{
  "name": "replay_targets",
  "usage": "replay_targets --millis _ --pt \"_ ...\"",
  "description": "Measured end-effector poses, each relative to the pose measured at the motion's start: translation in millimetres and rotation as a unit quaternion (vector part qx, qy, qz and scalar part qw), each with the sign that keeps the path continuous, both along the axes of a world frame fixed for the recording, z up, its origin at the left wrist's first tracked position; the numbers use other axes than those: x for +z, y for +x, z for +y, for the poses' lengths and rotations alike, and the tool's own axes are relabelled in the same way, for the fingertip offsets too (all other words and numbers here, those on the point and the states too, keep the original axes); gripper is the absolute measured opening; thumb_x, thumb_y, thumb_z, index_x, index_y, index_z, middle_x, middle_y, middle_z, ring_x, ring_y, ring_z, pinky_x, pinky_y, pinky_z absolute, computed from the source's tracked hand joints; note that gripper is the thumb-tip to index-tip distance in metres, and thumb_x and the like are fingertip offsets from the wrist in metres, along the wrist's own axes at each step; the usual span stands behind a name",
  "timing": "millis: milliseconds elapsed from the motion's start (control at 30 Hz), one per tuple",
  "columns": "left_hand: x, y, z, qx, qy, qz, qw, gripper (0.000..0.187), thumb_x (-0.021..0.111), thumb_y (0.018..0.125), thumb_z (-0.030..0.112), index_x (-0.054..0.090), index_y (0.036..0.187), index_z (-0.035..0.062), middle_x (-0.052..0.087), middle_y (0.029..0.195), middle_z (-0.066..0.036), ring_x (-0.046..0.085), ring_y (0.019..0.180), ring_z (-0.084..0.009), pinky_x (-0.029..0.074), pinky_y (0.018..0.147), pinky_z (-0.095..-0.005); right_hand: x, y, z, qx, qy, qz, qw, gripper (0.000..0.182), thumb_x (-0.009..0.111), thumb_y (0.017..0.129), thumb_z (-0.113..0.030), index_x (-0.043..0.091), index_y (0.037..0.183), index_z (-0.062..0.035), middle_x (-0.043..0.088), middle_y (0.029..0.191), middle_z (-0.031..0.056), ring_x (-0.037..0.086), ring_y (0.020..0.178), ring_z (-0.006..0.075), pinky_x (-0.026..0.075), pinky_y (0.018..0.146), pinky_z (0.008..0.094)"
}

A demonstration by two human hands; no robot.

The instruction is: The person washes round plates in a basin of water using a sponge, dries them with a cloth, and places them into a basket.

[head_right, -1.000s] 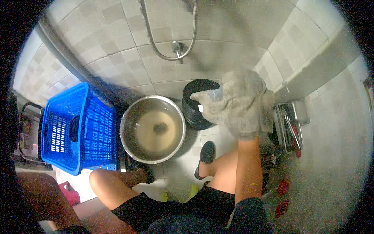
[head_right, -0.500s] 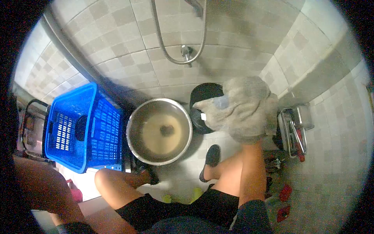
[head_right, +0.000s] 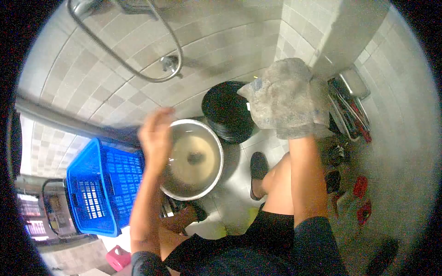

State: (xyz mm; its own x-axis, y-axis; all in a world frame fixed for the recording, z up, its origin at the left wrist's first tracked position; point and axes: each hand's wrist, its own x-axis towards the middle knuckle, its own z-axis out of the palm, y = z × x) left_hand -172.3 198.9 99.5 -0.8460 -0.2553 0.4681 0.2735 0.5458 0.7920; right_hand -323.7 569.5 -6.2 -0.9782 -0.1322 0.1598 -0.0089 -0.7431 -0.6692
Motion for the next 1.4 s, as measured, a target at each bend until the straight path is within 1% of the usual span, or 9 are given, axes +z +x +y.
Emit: replay_targets --millis 67,100,167,233,500,833,1067,1200,1400 --pt "-70.5 -22.7 32.9 -0.023 -0.107 -0.101 0.989 0.026 0.073 0.088 0.010 0.070 0.112 0.0041 0.071 0.109 -0.018 0.069 0.093 -0.0328 0.055 0.086 -0.0401 9.8 7.3 -8.6 -0.105 0.178 0.031 0.978 0.044 0.047 0.104 -0.036 0.052 0.138 -0.0087 0.058 0.133 0.0131 0.055 0.122 0.0291 0.044 0.107 0.0451" --pt "-112.6 -38.5 39.6 -0.042 -0.234 -0.045 0.970 0.031 0.074 0.085 0.012 0.070 0.115 0.0053 0.071 0.110 -0.017 0.067 0.099 -0.0361 0.054 0.089 -0.0453 10.7 7.6 -8.2 -0.118 0.194 0.036 0.973 0.044 0.048 0.103 -0.036 0.053 0.138 -0.0087 0.058 0.133 0.0132 0.056 0.122 0.0292 0.044 0.107 0.0452" --pt "-152.8 -55.4 59.8 -0.061 -0.325 -0.089 0.940 0.031 0.073 0.084 0.017 0.071 0.114 0.0088 0.070 0.110 -0.012 0.063 0.108 -0.0326 0.049 0.095 -0.0467 11.9 5.1 -9.4 -0.122 0.205 0.038 0.970 0.044 0.048 0.103 -0.036 0.053 0.137 -0.0087 0.058 0.132 0.0132 0.056 0.122 0.0294 0.044 0.107 0.0455" --pt "-168.1 -71.4 68.6 -0.100 -0.407 -0.145 0.896 0.034 0.069 0.087 0.022 0.069 0.119 0.0100 0.069 0.112 -0.012 0.063 0.109 -0.0313 0.049 0.095 -0.0454 12.0 4.4 -8.9 -0.122 0.212 0.042 0.969 0.044 0.049 0.102 -0.036 0.053 0.136 -0.0087 0.059 0.131 0.0133 0.056 0.121 0.0296 0.044 0.106 0.0458" --pt "-166.8 -116.2 63.3 -0.257 -0.580 -0.162 0.756 0.011 0.059 0.085 0.009 0.070 0.085 0.0099 0.069 0.096 -0.011 0.069 0.095 -0.0268 0.053 0.084 -0.0393 14.8 0.3 -9.9 -0.105 0.220 0.049 0.969 0.045 0.052 0.098 -0.037 0.055 0.133 -0.0087 0.059 0.127 0.0136 0.056 0.119 0.0304 0.045 0.105 0.0469" --pt "-153.0 -117.8 52.1 -0.342 -0.501 -0.097 0.789 0.008 0.060 0.085 0.013 0.063 0.084 0.0055 0.065 0.089 -0.013 0.066 0.088 -0.0311 0.053 0.079 -0.0423 30.0 -3.6 -16.9 -0.091 0.226 0.084 0.966 0.045 0.056 0.094 -0.037 0.058 0.129 -0.0088 0.060 0.122 0.0140 0.057 0.117 0.0315 0.045 0.102 0.0483" --pt "-162.0 -95.4 58.9 -0.239 -0.562 -0.024 0.791 0.005 0.057 0.083 0.011 0.058 0.087 0.0079 0.062 0.087 -0.010 0.065 0.086 -0.0271 0.053 0.076 -0.0397 47.4 -3.7 -33.3 -0.080 0.219 0.116 0.966 0.045 0.058 0.091 -0.038 0.059 0.126 -0.0088 0.060 0.119 0.0143 0.057 0.115 0.0322 0.045 0.101 0.0492" --pt "-117.9 -73.9 48.1 -0.201 -0.505 0.020 0.839 0.007 0.061 0.078 0.009 0.055 0.082 0.0098 0.058 0.081 -0.008 0.061 0.078 -0.0264 0.048 0.071 -0.0402 59.1 2.7 -50.9 -0.068 0.214 0.130 0.966 0.046 0.060 0.090 -0.038 0.060 0.125 -0.0088 0.061 0.117 0.0145 0.057 0.115 0.0326 0.045 0.100 0.0498" --pt "-37.0 13.5 -1.8 -0.146 -0.355 -0.050 0.922 0.024 0.071 0.067 0.002 0.056 0.086 0.0046 0.059 0.081 -0.015 0.062 0.076 -0.0379 0.050 0.067 -0.0454 77.6 16.3 -100.6 -0.029 0.200 0.161 0.966 0.046 0.062 0.087 -0.039 0.061 0.122 -0.0088 0.061 0.114 0.0147 0.058 0.113 0.0332 0.046 0.099 0.0506"
